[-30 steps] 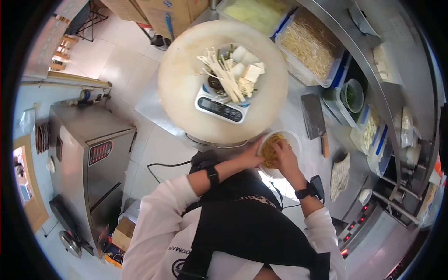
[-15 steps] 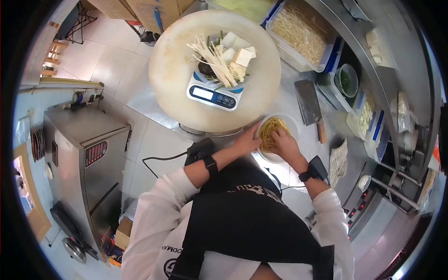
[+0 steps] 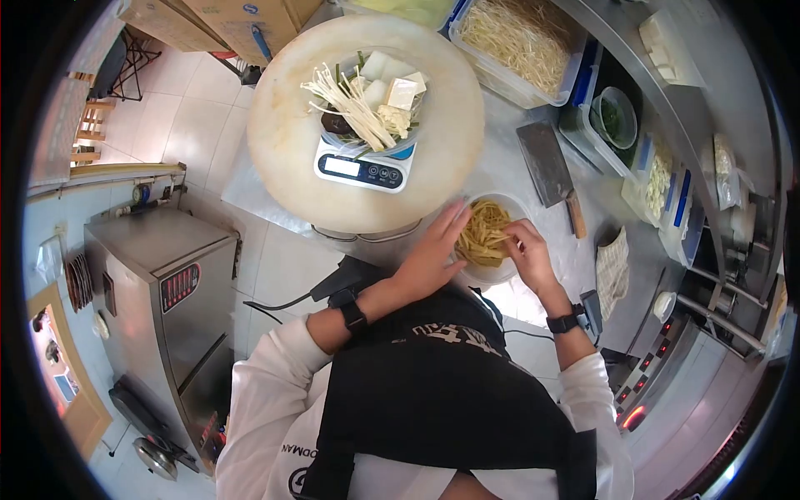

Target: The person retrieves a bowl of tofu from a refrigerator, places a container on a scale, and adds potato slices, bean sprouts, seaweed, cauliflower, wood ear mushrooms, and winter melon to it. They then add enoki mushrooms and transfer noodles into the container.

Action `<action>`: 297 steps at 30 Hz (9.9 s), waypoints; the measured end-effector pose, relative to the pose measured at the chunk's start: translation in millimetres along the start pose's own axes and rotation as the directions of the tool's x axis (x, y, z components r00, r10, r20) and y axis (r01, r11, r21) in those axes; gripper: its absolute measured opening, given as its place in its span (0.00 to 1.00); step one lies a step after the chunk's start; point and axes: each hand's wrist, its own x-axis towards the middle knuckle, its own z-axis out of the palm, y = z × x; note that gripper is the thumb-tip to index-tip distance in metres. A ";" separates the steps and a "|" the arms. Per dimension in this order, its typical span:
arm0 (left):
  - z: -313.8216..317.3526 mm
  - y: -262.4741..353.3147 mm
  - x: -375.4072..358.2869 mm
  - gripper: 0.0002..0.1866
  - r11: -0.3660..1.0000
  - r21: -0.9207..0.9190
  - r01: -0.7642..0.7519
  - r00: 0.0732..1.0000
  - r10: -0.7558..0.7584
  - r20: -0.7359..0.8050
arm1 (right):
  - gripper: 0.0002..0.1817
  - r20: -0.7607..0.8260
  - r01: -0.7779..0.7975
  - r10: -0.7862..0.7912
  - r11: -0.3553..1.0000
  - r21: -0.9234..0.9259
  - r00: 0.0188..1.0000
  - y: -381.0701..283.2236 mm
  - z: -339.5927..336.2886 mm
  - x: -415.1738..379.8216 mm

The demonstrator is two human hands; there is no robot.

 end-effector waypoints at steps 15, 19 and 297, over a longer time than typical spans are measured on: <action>28.1 -16.5 23.7 0.15 0.966 0.253 -0.057 0.998 0.052 0.028 | 0.22 0.035 0.104 -0.098 0.964 -0.245 0.995 -7.6 18.1 0.4; 34.7 -20.6 28.8 0.18 0.971 0.225 -0.076 0.996 0.061 0.069 | 0.14 0.026 0.028 -0.033 0.983 0.184 0.999 -15.6 -8.6 -10.4; 40.9 46.7 -49.8 0.13 0.436 -0.776 0.456 0.757 -0.649 0.080 | 0.21 -0.022 -0.430 0.434 0.883 -0.186 0.901 452.6 -359.6 50.2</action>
